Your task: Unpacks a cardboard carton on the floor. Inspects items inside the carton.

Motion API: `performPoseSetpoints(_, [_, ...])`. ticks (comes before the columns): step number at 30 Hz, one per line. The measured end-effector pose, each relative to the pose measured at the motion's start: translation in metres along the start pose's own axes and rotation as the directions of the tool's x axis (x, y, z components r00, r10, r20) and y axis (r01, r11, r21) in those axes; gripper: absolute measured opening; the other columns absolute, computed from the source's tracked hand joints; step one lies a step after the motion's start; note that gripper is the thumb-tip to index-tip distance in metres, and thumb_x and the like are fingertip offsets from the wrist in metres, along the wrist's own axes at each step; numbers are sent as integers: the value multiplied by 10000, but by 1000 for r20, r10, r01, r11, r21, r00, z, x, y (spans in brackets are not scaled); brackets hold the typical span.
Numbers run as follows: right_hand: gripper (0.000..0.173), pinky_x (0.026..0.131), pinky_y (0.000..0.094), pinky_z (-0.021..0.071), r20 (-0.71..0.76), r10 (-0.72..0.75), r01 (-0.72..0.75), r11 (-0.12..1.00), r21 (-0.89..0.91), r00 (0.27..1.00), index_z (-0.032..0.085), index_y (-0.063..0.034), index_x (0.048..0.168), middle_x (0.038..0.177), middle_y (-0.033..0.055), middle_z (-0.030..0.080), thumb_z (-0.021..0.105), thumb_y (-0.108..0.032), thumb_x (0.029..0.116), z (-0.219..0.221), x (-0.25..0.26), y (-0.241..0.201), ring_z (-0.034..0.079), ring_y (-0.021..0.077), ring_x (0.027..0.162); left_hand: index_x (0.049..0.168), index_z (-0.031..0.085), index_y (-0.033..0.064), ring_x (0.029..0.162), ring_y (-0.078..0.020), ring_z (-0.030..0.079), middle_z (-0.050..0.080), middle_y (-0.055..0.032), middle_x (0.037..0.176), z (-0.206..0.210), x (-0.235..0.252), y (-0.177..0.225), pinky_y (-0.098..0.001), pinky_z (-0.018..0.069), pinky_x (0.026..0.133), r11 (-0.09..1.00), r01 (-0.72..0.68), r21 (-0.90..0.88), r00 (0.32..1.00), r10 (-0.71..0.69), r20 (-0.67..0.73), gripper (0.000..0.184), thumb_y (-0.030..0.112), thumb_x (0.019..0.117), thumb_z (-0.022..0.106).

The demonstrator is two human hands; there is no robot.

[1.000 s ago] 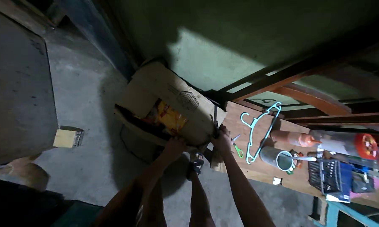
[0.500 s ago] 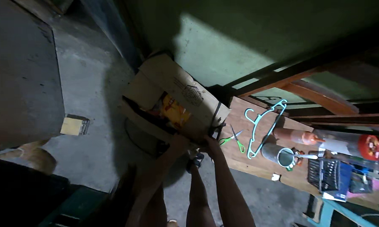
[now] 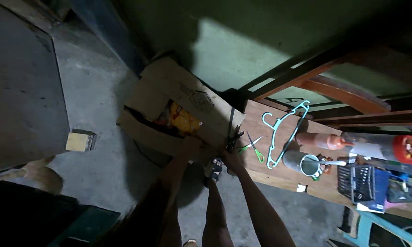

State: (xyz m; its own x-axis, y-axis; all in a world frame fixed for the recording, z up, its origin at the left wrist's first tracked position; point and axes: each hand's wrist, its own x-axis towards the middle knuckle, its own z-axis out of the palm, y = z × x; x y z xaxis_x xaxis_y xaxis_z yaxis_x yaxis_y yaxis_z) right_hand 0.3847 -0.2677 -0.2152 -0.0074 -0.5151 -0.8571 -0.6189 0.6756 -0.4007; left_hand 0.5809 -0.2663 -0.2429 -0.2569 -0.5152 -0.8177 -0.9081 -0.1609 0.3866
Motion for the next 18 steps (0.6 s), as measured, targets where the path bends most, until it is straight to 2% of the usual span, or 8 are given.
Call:
performPoseSetpoints(3, [397,953,444,503,-33,-24,21,995,-93,999,592,76,1284,1167,236,652,651,-204,1008,-11,7,9,636,283,1051,1310,636,-1,1311,-447,521,593,-255,1358,-1,-3,-1,-617,376,1102,999,34,-9,999,-34,38,336,162,1029,551])
performPoseSetpoints(6, [711,1088,512,455,-55,-153,136,960,-243,987,412,59,1492,1386,278,564,749,-169,907,-30,15,22,571,368,1274,1279,655,6,1300,-434,535,606,-249,1342,12,-12,-9,-612,396,1080,999,22,28,997,-24,71,393,304,1039,566])
performPoseSetpoints(8, [785,1090,502,464,-92,-242,219,954,-206,966,380,53,1518,1411,277,551,772,-189,883,-33,18,22,569,361,1287,1319,629,2,1368,-415,484,575,-229,1409,27,-29,-14,-585,345,1135,998,-32,52,998,30,48,461,366,1083,471])
performPoseSetpoints(10, [566,1052,466,480,-101,-161,156,986,-59,982,426,62,1484,1355,272,585,635,-160,1007,-41,10,10,605,325,1218,1373,594,-3,1414,-403,437,550,-221,1450,45,-43,-17,-568,255,1191,999,-35,21,999,35,16,479,354,1100,428])
performPoseSetpoints(12, [395,959,486,498,-229,-44,42,999,-15,972,594,91,1301,1169,271,660,542,-222,1067,-53,13,-18,648,336,1056,1368,596,-13,1414,-409,437,556,-230,1442,48,-46,-13,-567,226,1202,1000,-14,3,1000,14,-19,484,354,1099,430])
performPoseSetpoints(14, [396,998,529,470,-369,23,-35,999,-25,929,627,96,1243,1195,298,653,552,-249,1064,-66,22,-51,635,396,1120,1338,618,-12,1397,-400,459,582,-223,1411,47,-48,-10,-556,229,1204,1000,4,-5,1000,-4,-25,482,366,1091,449])
performPoseSetpoints(16, [444,1042,584,449,-476,-27,-53,987,-153,879,589,58,1333,1303,311,618,608,-266,1030,-76,43,-70,601,450,1225,1312,632,-16,1378,-393,478,602,-216,1384,48,-49,-12,-552,234,1200,1000,-1,-9,1000,1,-27,478,372,1083,471])
performPoseSetpoints(18, [715,1083,603,429,-531,-72,-112,945,-307,844,389,17,1524,1522,315,414,699,-277,952,-86,65,-79,454,484,1381,1339,621,3,1390,-380,465,587,-199,1412,51,-48,-14,-543,231,1202,1000,-6,12,1000,6,-23,462,360,1080,482])
